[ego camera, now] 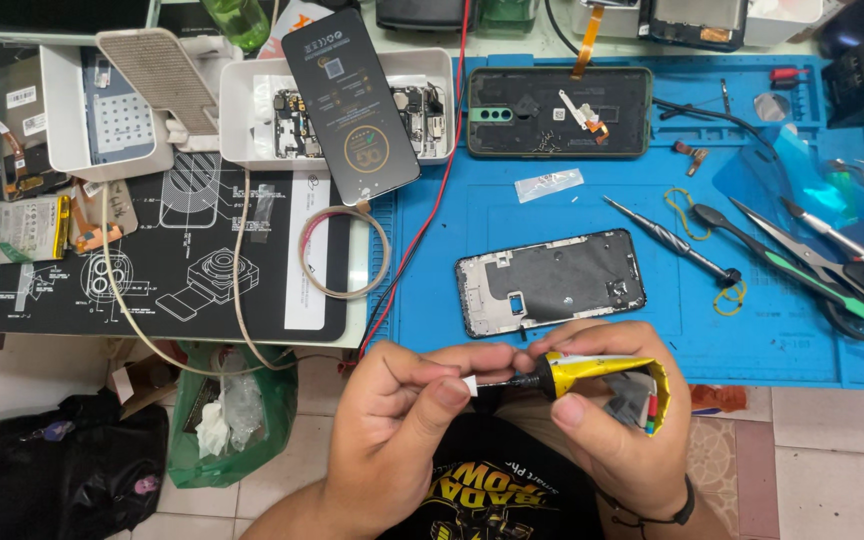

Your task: The person cleans old adhesive residue from a phone frame using a yellow adhesive remover tool, scrapes the frame edges with a metal pry tool, presses a black adhesive film onto the frame, and then handles a replacement screen assembly by its flex cable.

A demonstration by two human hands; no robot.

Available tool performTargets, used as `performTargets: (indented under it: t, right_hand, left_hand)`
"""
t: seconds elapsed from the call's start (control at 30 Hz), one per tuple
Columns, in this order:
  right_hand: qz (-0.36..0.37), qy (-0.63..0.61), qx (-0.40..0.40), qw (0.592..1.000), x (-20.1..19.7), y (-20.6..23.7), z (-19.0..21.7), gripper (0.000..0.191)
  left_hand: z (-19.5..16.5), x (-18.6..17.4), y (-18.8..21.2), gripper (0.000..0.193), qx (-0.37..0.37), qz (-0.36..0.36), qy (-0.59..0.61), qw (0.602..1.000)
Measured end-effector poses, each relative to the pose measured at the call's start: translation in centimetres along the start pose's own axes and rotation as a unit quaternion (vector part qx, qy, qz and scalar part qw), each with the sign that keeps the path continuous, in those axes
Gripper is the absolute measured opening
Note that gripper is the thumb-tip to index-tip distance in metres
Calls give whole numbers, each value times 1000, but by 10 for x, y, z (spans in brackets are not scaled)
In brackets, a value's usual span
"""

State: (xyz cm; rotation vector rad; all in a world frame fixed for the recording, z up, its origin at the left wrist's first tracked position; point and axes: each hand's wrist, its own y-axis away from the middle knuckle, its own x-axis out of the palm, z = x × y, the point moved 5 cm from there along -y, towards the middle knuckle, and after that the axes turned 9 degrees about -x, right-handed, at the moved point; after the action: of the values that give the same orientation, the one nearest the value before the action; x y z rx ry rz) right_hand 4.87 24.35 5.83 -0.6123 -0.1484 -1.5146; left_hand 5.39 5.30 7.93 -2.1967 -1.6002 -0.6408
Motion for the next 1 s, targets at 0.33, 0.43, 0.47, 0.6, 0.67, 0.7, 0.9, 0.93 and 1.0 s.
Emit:
performTargets:
  t: [0.33,0.43,0.47,0.6,0.67,0.7,0.9,0.93,1.0]
  right_hand:
    - [7,163,12,987,-5,-3,10,38]
    - [-11,186,23,982,-5,-1,7,37]
    - [-9,182,22,983,-4,0,6,37]
    - [46,260,-13,964,-4,2,8,35]
    - [29,269,6,963,-9,4,1,37]
    - [19,275,14,961,-12,4,-2,38]
    - [25,246,128,960,-3,2,-30,39]
    - [70,248,119,959,7,-1,-32,40]
    - [154,254,92,950,29,-15,-34,40]
  left_hand:
    - [9,-3,0,8,-18,-7,1,1000]
    - [10,-2,-1,8,-11,-19,-4,1000]
    - [11,-2,-2,7,-9,-22,-9,1000]
    - [18,-2,-5,9,32,-36,-81,996]
    - [19,-4,-2,13,84,-49,-135,986]
    - [19,-6,0,16,109,-53,-162,979]
    - [11,-26,3,13,121,-70,-272,952]
    - [12,-33,4,17,68,-72,-231,968]
    - [13,-48,8,29,-36,-66,-143,987]
